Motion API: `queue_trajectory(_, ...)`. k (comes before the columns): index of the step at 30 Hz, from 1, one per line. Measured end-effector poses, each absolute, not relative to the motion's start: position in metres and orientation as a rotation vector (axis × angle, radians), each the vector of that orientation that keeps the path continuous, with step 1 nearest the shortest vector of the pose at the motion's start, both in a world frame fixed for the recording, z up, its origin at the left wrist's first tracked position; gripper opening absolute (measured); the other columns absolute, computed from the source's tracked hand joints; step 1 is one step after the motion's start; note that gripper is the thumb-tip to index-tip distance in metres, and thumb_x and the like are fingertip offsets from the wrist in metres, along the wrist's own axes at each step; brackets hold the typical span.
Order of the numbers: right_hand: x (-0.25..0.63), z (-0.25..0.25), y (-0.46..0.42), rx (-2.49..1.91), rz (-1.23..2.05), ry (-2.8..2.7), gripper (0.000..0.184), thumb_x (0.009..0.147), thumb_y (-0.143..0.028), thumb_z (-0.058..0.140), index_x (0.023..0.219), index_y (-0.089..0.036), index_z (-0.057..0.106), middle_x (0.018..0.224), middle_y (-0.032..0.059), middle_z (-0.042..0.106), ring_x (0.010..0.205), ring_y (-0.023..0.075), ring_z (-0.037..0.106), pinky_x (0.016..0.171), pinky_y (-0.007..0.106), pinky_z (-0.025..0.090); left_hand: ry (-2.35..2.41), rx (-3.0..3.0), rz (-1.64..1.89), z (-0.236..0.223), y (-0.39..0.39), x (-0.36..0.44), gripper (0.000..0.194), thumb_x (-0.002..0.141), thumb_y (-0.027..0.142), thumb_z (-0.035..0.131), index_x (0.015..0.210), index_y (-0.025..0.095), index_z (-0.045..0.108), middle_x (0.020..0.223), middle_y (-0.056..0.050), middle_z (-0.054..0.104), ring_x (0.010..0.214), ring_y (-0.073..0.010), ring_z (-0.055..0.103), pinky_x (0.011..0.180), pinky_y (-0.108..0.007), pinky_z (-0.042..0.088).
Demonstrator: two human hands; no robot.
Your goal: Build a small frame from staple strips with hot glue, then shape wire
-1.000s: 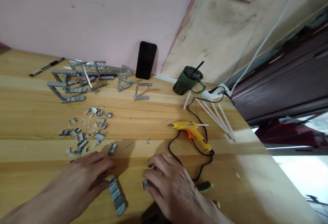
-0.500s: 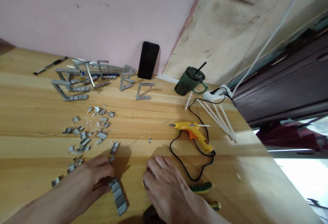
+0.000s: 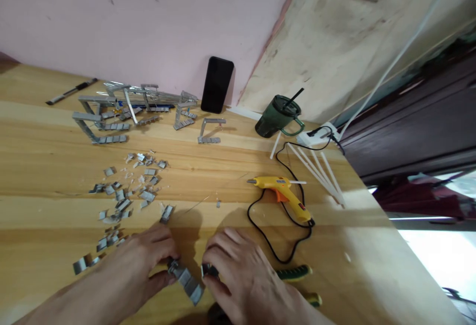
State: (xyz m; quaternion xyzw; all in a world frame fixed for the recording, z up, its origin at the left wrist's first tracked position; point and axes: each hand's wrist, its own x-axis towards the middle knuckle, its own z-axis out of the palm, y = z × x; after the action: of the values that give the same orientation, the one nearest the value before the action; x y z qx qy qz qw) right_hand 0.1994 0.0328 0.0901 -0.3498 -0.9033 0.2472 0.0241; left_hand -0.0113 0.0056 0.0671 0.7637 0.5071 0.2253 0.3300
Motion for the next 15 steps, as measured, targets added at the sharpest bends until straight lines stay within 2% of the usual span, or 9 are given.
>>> queue_trajectory(7, 0.202, 0.082, 0.033, -1.049, 0.951, -2.539, 0.015, 0.072, -0.007, 0.059, 0.084, -0.016, 0.061, 0.081, 0.0029, 0.063, 0.078, 0.0162, 0.055, 0.071, 0.027, 0.04, 1.359, 1.897, 0.288, 0.069, 0.011, -0.002, 0.009, 0.069, 0.012, 0.059, 0.072, 0.019, 0.061, 0.078, 0.0, 0.064, 0.072, -0.0167, 0.061, 0.064, -0.026, 0.044)
queue_trajectory(15, 0.194, 0.075, 0.029, -1.175, 1.12, -2.15, 0.024, 0.066, 0.0, 0.056, 0.083, -0.016, 0.063, 0.079, 0.0029, 0.065, 0.077, 0.0151, 0.059, 0.071, 0.024, 0.044, 1.391, 1.769, 0.28, 0.066, 0.01, 0.0, 0.006, 0.072, 0.017, 0.056, 0.073, 0.02, 0.061, 0.075, 0.001, 0.066, 0.072, -0.0171, 0.061, 0.066, -0.027, 0.044)
